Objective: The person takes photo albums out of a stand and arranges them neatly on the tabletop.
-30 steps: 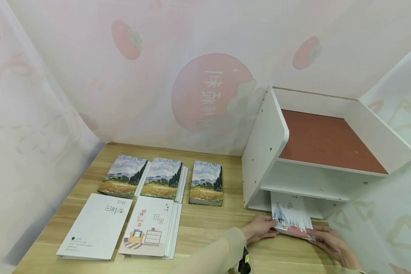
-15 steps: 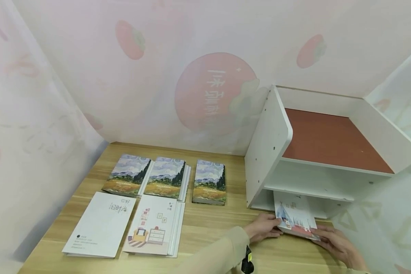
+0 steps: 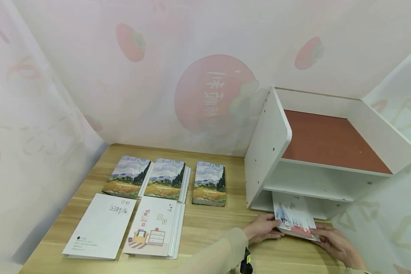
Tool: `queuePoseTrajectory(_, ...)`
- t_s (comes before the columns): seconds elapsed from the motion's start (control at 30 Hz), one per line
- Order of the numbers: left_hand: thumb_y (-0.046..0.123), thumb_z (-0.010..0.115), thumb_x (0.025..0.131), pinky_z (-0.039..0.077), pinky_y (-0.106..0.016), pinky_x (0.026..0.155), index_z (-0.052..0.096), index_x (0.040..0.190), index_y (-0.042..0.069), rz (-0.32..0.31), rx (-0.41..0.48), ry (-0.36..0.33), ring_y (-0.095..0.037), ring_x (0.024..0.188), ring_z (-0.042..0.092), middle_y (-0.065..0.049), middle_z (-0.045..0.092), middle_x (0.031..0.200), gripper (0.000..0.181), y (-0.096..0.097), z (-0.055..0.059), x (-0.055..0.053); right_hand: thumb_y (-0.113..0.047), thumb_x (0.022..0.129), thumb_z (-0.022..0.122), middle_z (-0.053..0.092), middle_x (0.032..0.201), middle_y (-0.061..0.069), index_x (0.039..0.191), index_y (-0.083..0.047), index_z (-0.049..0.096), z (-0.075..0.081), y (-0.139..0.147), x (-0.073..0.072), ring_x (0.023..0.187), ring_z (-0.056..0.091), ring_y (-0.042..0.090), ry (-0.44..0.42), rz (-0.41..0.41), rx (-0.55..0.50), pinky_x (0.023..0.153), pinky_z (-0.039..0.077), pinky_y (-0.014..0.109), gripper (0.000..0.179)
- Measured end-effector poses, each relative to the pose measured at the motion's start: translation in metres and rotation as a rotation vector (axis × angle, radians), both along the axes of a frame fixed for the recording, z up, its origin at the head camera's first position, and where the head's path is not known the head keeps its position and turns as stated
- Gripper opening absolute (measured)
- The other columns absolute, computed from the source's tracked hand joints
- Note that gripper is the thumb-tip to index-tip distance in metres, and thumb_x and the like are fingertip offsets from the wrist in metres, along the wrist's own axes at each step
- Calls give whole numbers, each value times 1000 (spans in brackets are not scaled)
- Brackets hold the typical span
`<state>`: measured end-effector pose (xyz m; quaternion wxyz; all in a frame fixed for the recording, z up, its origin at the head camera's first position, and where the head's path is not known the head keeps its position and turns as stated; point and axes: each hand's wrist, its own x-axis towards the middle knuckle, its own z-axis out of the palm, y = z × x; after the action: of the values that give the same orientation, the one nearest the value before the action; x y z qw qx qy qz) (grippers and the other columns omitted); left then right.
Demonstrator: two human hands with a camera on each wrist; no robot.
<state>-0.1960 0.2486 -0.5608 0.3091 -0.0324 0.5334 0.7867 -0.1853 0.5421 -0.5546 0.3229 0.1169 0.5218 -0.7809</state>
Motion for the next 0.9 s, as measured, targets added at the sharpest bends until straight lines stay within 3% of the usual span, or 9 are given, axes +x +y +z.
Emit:
queuePoseTrajectory(0.17, 0, 57, 98, 57, -49, 84, 61, 119, -1, 1, 3, -10, -44, 92, 66, -18, 63, 93, 21, -1, 2, 2, 6, 102, 44, 65, 110, 17, 107, -3, 62, -2, -1, 1, 106, 63, 23, -8, 5, -57, 102, 47, 38, 20)
queuePoseTrajectory(0.43, 2, 55, 98, 57, -49, 81, 62, 114, 0, -10, -50, 86, -42, 89, 67, -15, 65, 85, 17, -3, 8, 5, 3, 104, 37, 65, 115, 16, 112, -4, 64, -1, -2, -1, 110, 62, 23, 13, 67, -142, 103, 45, 37, 29)
queuePoseTrajectory(0.9, -2, 56, 96, 59, -46, 78, 63, 101, -3, -9, -49, 74, -42, 86, 68, -17, 67, 81, 9, -4, 12, 10, 3, 106, 27, 62, 123, 17, 117, -4, 65, -4, 2, 2, 117, 57, 25, -17, 141, -263, 110, 37, 38, 41)
